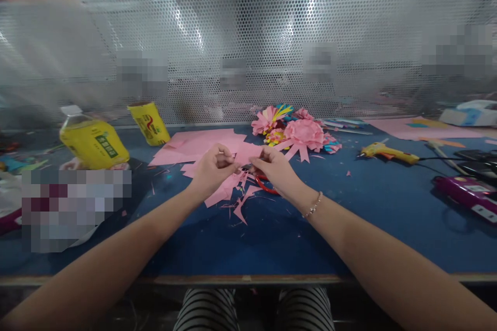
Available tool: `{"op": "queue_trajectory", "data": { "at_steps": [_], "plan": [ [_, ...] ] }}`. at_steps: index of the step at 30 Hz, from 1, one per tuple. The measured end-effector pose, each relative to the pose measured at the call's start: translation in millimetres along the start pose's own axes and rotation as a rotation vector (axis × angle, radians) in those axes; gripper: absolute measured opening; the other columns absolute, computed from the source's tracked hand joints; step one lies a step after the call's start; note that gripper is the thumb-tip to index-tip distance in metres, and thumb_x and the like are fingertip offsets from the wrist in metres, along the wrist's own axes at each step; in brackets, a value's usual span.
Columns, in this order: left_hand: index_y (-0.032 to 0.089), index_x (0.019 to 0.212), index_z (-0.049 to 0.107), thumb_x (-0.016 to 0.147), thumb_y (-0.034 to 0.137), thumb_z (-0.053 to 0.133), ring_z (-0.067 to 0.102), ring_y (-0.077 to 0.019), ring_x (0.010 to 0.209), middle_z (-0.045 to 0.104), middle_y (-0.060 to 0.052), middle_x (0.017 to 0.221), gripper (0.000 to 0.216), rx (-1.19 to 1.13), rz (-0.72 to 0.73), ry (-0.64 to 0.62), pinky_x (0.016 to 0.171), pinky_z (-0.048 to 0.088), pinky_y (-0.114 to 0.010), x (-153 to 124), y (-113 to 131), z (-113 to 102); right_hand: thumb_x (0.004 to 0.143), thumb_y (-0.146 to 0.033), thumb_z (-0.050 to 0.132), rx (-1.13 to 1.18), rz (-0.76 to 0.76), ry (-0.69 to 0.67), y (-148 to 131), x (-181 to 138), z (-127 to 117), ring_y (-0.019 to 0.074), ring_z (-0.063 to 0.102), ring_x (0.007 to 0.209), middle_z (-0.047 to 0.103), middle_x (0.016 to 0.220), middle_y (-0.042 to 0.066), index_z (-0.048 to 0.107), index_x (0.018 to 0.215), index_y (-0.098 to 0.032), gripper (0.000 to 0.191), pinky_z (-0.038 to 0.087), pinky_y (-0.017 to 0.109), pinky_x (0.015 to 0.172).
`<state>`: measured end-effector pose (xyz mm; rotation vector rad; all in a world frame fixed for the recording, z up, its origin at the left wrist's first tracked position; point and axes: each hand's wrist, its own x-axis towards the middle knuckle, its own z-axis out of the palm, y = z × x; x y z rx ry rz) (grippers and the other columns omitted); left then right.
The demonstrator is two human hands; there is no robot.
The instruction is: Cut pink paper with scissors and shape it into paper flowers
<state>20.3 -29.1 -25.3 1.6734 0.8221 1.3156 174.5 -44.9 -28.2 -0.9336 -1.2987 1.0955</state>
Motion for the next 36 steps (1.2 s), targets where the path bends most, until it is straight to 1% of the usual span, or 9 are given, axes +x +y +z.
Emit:
{"op": "queue_trajectory", "data": {
  "at_steps": [6, 9, 11, 14, 17, 20, 22, 31, 36],
  "plan": [
    [0.015, 0.076, 0.047, 0.07, 0.041, 0.055, 0.056, -0.0098, 0.055, 0.056, -0.001, 0.066, 0.027, -0.359, -0.352, -0.18, 0.055, 0.048, -0.028, 0, 5, 2, 0.059, -0.017, 0.061, 0.109, -0.064, -0.055, -1, -3, -1, 0.0073, 0.051, 0.059, 0.054, 0.067, -0.003, 0.049, 0.059, -0.018, 0.012, 0.043, 0.022, 0.056],
    [0.013, 0.078, 0.053, 0.063, 0.033, 0.065, 0.052, -0.006, 0.051, 0.054, 0.0, 0.064, 0.027, -0.391, -0.459, -0.314, 0.054, 0.047, -0.024, -2, 5, 2, 0.058, -0.016, 0.059, 0.055, -0.073, -0.122, -1, -4, 0, 0.0083, 0.05, 0.06, 0.055, 0.069, -0.001, 0.048, 0.059, -0.018, 0.011, 0.04, 0.022, 0.054],
    [0.012, 0.075, 0.055, 0.059, 0.026, 0.069, 0.048, -0.0032, 0.048, 0.052, 0.002, 0.06, 0.025, -0.373, -0.465, -0.361, 0.052, 0.045, -0.021, -3, 5, 3, 0.058, -0.015, 0.057, -0.027, -0.088, -0.154, -1, -2, -1, 0.0092, 0.049, 0.06, 0.054, 0.068, -0.001, 0.049, 0.06, -0.018, 0.009, 0.039, 0.023, 0.053],
    [0.012, 0.066, 0.053, 0.057, 0.023, 0.07, 0.047, -0.0029, 0.046, 0.049, 0.004, 0.055, 0.022, -0.315, -0.47, -0.287, 0.051, 0.044, -0.02, -3, 3, 3, 0.061, -0.015, 0.052, -0.239, -0.112, -0.105, 3, 3, -7, 0.0103, 0.049, 0.06, 0.055, 0.075, 0.001, 0.051, 0.074, -0.019, 0.014, 0.039, 0.026, 0.055],
    [0.013, 0.063, 0.046, 0.058, 0.022, 0.068, 0.049, -0.0043, 0.046, 0.05, 0.004, 0.054, 0.024, -0.267, -0.433, -0.203, 0.05, 0.044, -0.02, 0, -1, 2, 0.061, -0.014, 0.05, -0.684, -0.173, -0.052, 11, 8, -17, 0.0134, 0.05, 0.066, 0.053, 0.085, 0.006, 0.049, 0.082, -0.016, 0.021, 0.04, 0.029, 0.062],
    [0.016, 0.07, 0.039, 0.066, 0.027, 0.061, 0.053, -0.0072, 0.048, 0.055, 0.002, 0.06, 0.024, -0.253, -0.398, -0.173, 0.05, 0.046, -0.022, 2, -4, 2, 0.061, -0.012, 0.049, -1.212, -0.213, -0.143, 18, 7, -24, 0.0193, 0.049, 0.077, 0.052, 0.081, 0.01, 0.048, 0.074, -0.014, 0.013, 0.037, 0.032, 0.069],
    [0.019, 0.074, 0.034, 0.072, 0.029, 0.053, 0.051, -0.0076, 0.043, 0.058, 0.001, 0.063, 0.022, -0.238, -0.379, -0.167, 0.045, 0.044, -0.023, 2, -5, 2, 0.064, -0.013, 0.047, -1.369, -0.176, -0.181, 19, 4, -25, 0.0202, 0.049, 0.079, 0.052, 0.083, 0.011, 0.047, 0.079, -0.013, 0.015, 0.036, 0.031, 0.069],
    [0.018, 0.068, 0.032, 0.081, 0.026, 0.036, 0.026, -0.0006, 0.035, 0.045, 0.005, 0.056, 0.016, -0.239, -0.272, -0.093, 0.035, 0.021, -0.015, 2, 0, -1, 0.071, -0.031, 0.046, -1.549, -0.165, -0.167, 21, 8, -32, 0.022, 0.051, 0.083, 0.055, 0.091, 0.013, 0.049, 0.085, -0.013, 0.023, 0.035, 0.029, 0.068],
    [0.017, 0.067, 0.033, 0.078, 0.019, 0.036, 0.026, -0.0004, 0.035, 0.044, 0.006, 0.058, 0.012, -0.187, -0.253, -0.065, 0.035, 0.02, -0.014, 2, 0, 0, 0.068, -0.033, 0.048, -1.483, 0.072, -0.214, 15, 11, -33, 0.0182, 0.054, 0.067, 0.06, 0.082, 0.012, 0.049, 0.087, -0.011, 0.029, 0.033, 0.025, 0.052]
  ]
}}
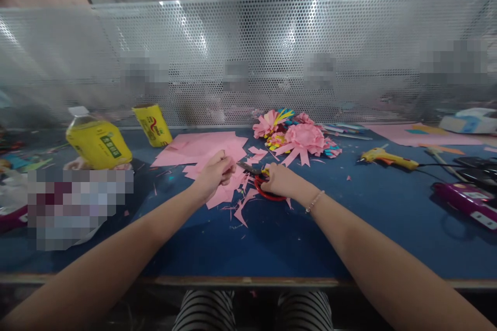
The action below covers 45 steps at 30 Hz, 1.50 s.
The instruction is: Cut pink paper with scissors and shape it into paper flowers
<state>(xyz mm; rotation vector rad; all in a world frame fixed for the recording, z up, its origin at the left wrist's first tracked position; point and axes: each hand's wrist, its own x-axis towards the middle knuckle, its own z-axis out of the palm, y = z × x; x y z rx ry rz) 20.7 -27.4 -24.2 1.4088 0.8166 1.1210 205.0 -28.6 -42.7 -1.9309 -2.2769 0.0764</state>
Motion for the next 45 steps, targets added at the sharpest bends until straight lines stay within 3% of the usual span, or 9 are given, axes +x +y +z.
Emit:
{"op": "queue_trajectory", "data": {
  "at_steps": [4, 9, 12, 16, 21, 30, 45],
  "plan": [
    [0.018, 0.068, 0.033, 0.076, 0.016, 0.038, 0.034, -0.0018, 0.037, 0.048, 0.004, 0.062, 0.009, 0.083, 0.034, 0.099, 0.038, 0.03, -0.017, 2, -1, 0, 0.065, -0.029, 0.051, -0.029, 0.04, -0.115, -7, -6, -10, 0.02, 0.056, 0.064, 0.062, 0.08, 0.014, 0.053, 0.082, -0.012, 0.024, 0.031, 0.025, 0.048],
    [0.016, 0.068, 0.037, 0.075, 0.017, 0.04, 0.037, -0.0026, 0.039, 0.048, 0.004, 0.059, 0.008, 0.132, 0.078, 0.199, 0.039, 0.032, -0.018, 4, 1, -3, 0.073, -0.03, 0.043, 0.026, 0.038, 0.004, -4, -3, -15, 0.0201, 0.056, 0.065, 0.06, 0.071, 0.012, 0.052, 0.067, -0.015, 0.018, 0.033, 0.027, 0.054],
    [0.016, 0.068, 0.038, 0.074, 0.019, 0.042, 0.038, -0.0024, 0.04, 0.05, 0.003, 0.063, 0.008, 0.108, 0.121, 0.245, 0.038, 0.031, -0.017, 5, 1, -4, 0.073, -0.037, 0.046, 0.266, 0.038, 0.156, -2, 2, -16, 0.0175, 0.052, 0.062, 0.055, 0.064, 0.006, 0.048, 0.066, -0.016, 0.021, 0.035, 0.028, 0.057],
    [0.017, 0.069, 0.038, 0.077, 0.027, 0.042, 0.037, -0.0031, 0.04, 0.047, 0.004, 0.06, 0.013, 0.091, 0.208, 0.237, 0.038, 0.031, -0.017, 2, 0, -3, 0.07, -0.054, 0.046, 0.769, -0.097, 0.167, -10, 2, -8, 0.0123, 0.045, 0.056, 0.045, 0.061, -0.001, 0.044, 0.066, -0.019, 0.035, 0.037, 0.027, 0.056],
    [0.019, 0.068, 0.035, 0.079, 0.033, 0.042, 0.036, -0.0043, 0.039, 0.043, 0.006, 0.052, 0.019, 0.162, 0.303, 0.269, 0.038, 0.031, -0.018, -3, 3, -3, 0.066, -0.054, 0.051, 0.917, -0.194, 0.137, -24, -6, 6, 0.0097, 0.036, 0.056, 0.038, 0.061, -0.003, 0.038, 0.065, -0.02, 0.037, 0.034, 0.026, 0.056],
    [0.02, 0.072, 0.034, 0.083, 0.035, 0.038, 0.035, -0.0042, 0.039, 0.042, 0.007, 0.053, 0.019, 0.156, 0.393, 0.365, 0.04, 0.03, -0.019, -6, 5, -3, 0.072, -0.043, 0.05, 0.949, -0.278, 0.093, -29, -13, 4, 0.0084, 0.031, 0.057, 0.032, 0.064, -0.004, 0.036, 0.071, -0.019, 0.028, 0.032, 0.025, 0.055],
    [0.019, 0.077, 0.038, 0.084, 0.031, 0.036, 0.033, -0.0044, 0.038, 0.042, 0.007, 0.051, 0.014, 0.155, 0.387, 0.312, 0.038, 0.028, -0.019, -8, 8, -2, 0.076, -0.041, 0.046, 0.85, -0.358, 0.051, -35, -21, -3, 0.0085, 0.031, 0.058, 0.037, 0.065, -0.004, 0.035, 0.069, -0.019, 0.026, 0.03, 0.024, 0.054]
  ]
}}
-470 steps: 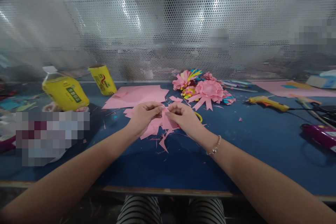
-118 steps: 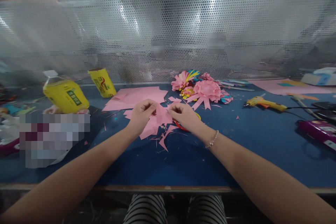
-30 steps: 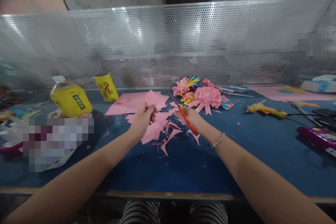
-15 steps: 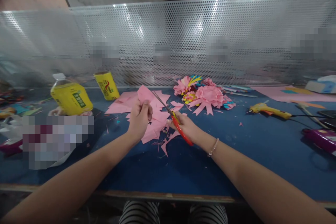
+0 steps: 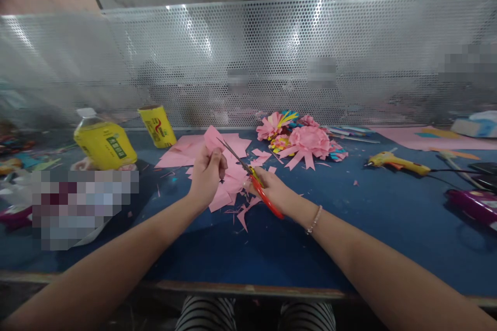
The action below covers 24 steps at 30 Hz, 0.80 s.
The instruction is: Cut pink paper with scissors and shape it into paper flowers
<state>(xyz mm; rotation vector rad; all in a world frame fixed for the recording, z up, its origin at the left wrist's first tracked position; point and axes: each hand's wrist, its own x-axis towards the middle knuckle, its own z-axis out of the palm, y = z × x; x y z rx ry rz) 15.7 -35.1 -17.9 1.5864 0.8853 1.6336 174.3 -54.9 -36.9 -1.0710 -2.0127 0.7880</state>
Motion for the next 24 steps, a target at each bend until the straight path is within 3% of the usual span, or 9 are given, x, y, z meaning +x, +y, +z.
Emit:
{"op": "queue_trajectory", "data": {
  "at_steps": [6, 9, 18, 24],
  "plan": [
    [0.019, 0.066, 0.035, 0.084, 0.031, 0.035, 0.032, -0.0041, 0.036, 0.041, 0.006, 0.05, 0.021, 0.006, -0.018, 0.067, 0.036, 0.025, -0.019, 2.3, 2.7, -0.2, 0.077, -0.041, 0.044, -0.14, 0.021, -0.009, 1.0, -0.9, 0.8, 0.0093, 0.033, 0.058, 0.038, 0.064, -0.004, 0.037, 0.071, -0.018, 0.025, 0.03, 0.024, 0.055],
    [0.019, 0.065, 0.035, 0.083, 0.03, 0.036, 0.033, -0.0044, 0.037, 0.041, 0.006, 0.05, 0.022, 0.024, 0.006, 0.042, 0.038, 0.026, -0.02, 0.8, 3.1, -0.6, 0.078, -0.042, 0.044, -0.153, 0.023, -0.003, 1.2, -0.8, 0.8, 0.0095, 0.034, 0.058, 0.038, 0.063, -0.004, 0.037, 0.071, -0.018, 0.026, 0.03, 0.024, 0.055],
    [0.019, 0.073, 0.038, 0.083, 0.037, 0.035, 0.033, -0.0046, 0.036, 0.046, 0.006, 0.051, 0.021, -0.004, -0.013, -0.1, 0.038, 0.026, -0.02, -4.1, 2.5, 3.5, 0.071, -0.055, 0.047, 0.154, 0.044, -0.046, -3.5, -1.2, 1.6, 0.0088, 0.034, 0.058, 0.035, 0.065, -0.004, 0.036, 0.072, -0.019, 0.037, 0.032, 0.024, 0.054],
    [0.019, 0.074, 0.036, 0.084, 0.035, 0.034, 0.034, -0.0037, 0.035, 0.048, 0.006, 0.053, 0.019, -0.026, -0.041, -0.163, 0.038, 0.027, -0.019, -3.0, 4.1, 5.0, 0.07, -0.055, 0.049, 0.213, 0.037, -0.064, -2.1, -2.1, 2.1, 0.0083, 0.032, 0.058, 0.035, 0.067, -0.003, 0.039, 0.075, -0.019, 0.038, 0.031, 0.023, 0.053]
  ]
}}
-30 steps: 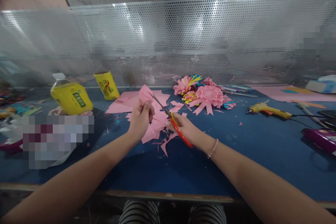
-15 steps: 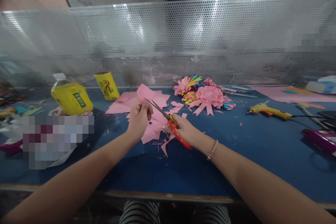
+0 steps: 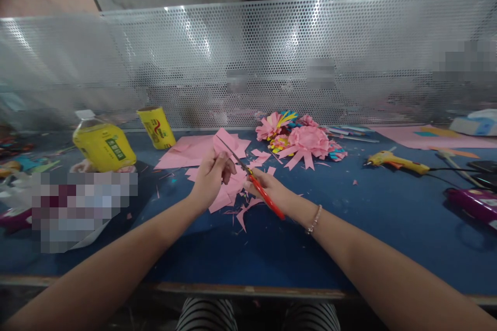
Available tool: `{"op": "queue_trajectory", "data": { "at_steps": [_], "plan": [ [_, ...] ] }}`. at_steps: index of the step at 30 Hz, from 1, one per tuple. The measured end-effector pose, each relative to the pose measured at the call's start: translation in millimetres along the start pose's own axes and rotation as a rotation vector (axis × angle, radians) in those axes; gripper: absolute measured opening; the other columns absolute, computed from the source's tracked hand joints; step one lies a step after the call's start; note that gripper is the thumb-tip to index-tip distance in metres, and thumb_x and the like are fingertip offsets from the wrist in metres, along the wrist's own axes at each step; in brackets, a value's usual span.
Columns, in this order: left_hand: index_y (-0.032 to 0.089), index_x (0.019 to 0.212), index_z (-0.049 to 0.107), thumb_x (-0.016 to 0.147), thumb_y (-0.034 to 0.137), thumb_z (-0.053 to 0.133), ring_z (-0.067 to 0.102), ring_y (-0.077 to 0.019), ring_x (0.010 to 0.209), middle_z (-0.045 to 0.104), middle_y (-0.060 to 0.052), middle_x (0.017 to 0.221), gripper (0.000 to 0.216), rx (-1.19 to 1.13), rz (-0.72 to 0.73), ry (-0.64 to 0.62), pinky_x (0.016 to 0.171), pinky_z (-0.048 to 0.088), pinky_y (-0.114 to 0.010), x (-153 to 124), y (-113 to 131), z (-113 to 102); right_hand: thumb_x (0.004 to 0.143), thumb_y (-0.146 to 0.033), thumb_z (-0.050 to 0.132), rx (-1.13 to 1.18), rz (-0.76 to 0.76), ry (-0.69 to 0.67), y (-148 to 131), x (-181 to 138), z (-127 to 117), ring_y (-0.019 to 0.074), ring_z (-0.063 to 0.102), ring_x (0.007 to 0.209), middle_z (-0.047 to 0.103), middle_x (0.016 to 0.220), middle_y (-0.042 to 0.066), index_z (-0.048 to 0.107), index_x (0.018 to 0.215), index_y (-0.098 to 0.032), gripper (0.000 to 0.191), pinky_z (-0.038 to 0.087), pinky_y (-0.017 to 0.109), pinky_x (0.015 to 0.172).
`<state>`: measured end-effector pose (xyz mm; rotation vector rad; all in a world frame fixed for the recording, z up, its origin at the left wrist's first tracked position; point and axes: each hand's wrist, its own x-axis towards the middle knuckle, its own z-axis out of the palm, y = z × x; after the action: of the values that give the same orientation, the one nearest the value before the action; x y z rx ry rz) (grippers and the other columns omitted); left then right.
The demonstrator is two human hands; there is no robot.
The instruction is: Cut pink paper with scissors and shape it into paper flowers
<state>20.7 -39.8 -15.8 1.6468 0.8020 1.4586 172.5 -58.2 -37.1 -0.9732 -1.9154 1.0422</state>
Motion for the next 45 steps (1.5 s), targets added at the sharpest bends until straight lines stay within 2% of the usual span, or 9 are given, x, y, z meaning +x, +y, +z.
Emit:
{"op": "queue_trajectory", "data": {
  "at_steps": [9, 16, 32, 45],
  "plan": [
    [0.019, 0.072, 0.037, 0.083, 0.039, 0.035, 0.035, -0.0044, 0.035, 0.051, 0.004, 0.054, 0.023, 0.026, 0.017, -0.007, 0.04, 0.028, -0.021, -3, 0, 1, 0.069, -0.056, 0.05, 0.005, 0.02, 0.027, -1, 1, 1, 0.0087, 0.034, 0.059, 0.037, 0.069, -0.003, 0.041, 0.077, -0.018, 0.039, 0.032, 0.024, 0.053],
    [0.019, 0.071, 0.037, 0.082, 0.041, 0.036, 0.034, -0.0056, 0.035, 0.051, 0.004, 0.049, 0.024, 0.066, 0.014, -0.003, 0.039, 0.027, -0.022, -3, 3, 1, 0.067, -0.056, 0.051, 0.015, 0.036, 0.017, -3, 1, 1, 0.0087, 0.031, 0.058, 0.034, 0.066, -0.003, 0.037, 0.073, -0.02, 0.039, 0.029, 0.024, 0.051],
    [0.019, 0.075, 0.04, 0.081, 0.035, 0.039, 0.035, -0.0062, 0.035, 0.053, 0.004, 0.05, 0.017, 0.165, 0.047, -0.003, 0.04, 0.029, -0.022, -2, 0, -3, 0.07, -0.051, 0.05, 0.001, 0.031, 0.006, -7, 0, 1, 0.007, 0.028, 0.053, 0.031, 0.062, -0.005, 0.035, 0.072, -0.019, 0.035, 0.026, 0.024, 0.049],
    [0.017, 0.078, 0.041, 0.082, 0.032, 0.036, 0.035, -0.0058, 0.036, 0.055, 0.003, 0.052, 0.017, 0.219, 0.036, 0.01, 0.041, 0.029, -0.022, 0, -4, -3, 0.067, -0.044, 0.052, -0.058, 0.043, 0.043, -14, 3, 2, 0.0062, 0.028, 0.05, 0.034, 0.058, -0.005, 0.036, 0.067, -0.019, 0.03, 0.026, 0.024, 0.048]
  ]
}}
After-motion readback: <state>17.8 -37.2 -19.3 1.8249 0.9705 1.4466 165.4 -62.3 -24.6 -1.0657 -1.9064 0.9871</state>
